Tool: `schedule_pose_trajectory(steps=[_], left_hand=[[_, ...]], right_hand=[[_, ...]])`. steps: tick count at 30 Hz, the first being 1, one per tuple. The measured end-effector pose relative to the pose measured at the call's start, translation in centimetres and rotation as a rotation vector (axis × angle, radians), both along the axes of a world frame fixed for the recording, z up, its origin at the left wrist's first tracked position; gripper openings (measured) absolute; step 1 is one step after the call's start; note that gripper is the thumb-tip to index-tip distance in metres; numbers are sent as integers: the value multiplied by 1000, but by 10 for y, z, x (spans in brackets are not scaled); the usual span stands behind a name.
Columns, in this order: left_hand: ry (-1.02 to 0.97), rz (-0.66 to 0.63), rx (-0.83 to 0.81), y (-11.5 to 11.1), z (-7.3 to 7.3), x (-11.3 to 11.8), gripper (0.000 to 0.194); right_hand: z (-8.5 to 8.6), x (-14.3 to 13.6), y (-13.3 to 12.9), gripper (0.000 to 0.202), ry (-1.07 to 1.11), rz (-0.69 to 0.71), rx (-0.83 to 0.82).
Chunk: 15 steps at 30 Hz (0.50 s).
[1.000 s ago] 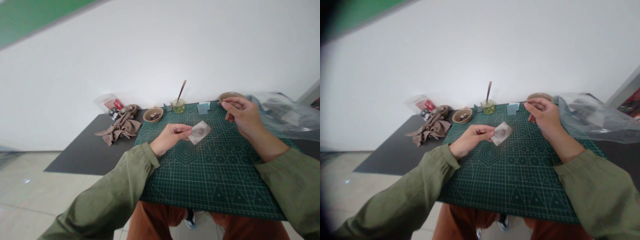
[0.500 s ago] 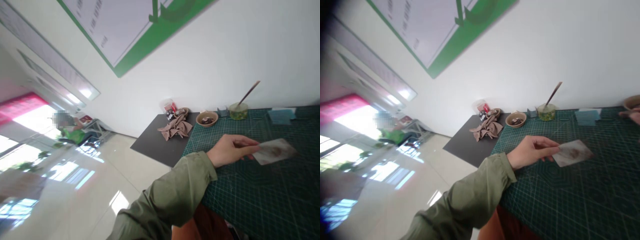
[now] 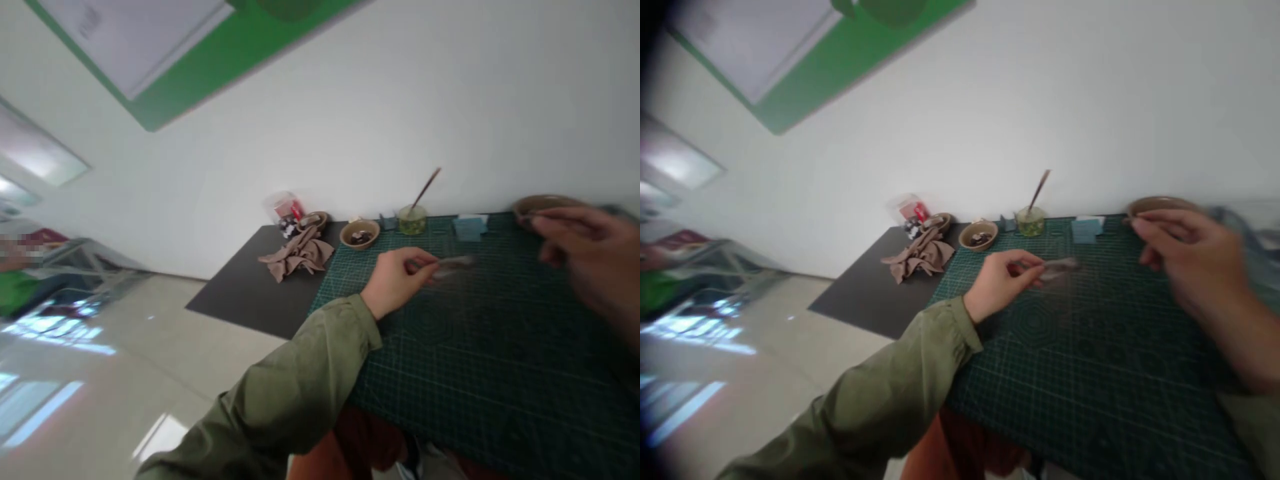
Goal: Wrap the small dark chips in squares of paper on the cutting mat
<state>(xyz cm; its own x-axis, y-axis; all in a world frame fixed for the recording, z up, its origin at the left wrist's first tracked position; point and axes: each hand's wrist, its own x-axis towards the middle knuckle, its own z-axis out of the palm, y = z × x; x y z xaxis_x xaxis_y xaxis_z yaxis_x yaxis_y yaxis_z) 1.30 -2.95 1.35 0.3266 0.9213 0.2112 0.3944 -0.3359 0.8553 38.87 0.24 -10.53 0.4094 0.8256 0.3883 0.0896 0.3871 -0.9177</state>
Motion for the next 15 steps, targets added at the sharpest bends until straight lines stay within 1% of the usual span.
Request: schedule_pose_trajectory(steps=[1, 2, 3, 4, 5, 6, 9, 11, 15], left_hand=[[15, 32, 74, 8, 2, 3, 17], [28, 61, 143, 18, 4, 7, 16], [42, 78, 201, 28, 6, 12, 17], [58, 94, 249, 39, 9, 17, 19], [81, 105, 289, 49, 11, 24, 22], [106, 117, 323, 60, 12, 32, 23], [193, 133, 387, 89, 12, 56, 29], [250, 131, 409, 106, 7, 70, 30], [327, 111, 427, 133, -7, 87, 31]], right_hand=[[47, -31, 6, 33, -1, 70, -12], [82, -57, 11, 33, 33, 96, -9], [105, -76, 13, 34, 65, 106, -9], [117, -88, 14, 35, 50, 108, -16], [121, -93, 12, 37, 32, 103, -24], [120, -92, 9, 38, 26, 92, -28], [108, -80, 1, 41, 48, 113, -36], [104, -76, 1, 42, 57, 126, -34], [107, -79, 6, 42, 86, 140, -30]])
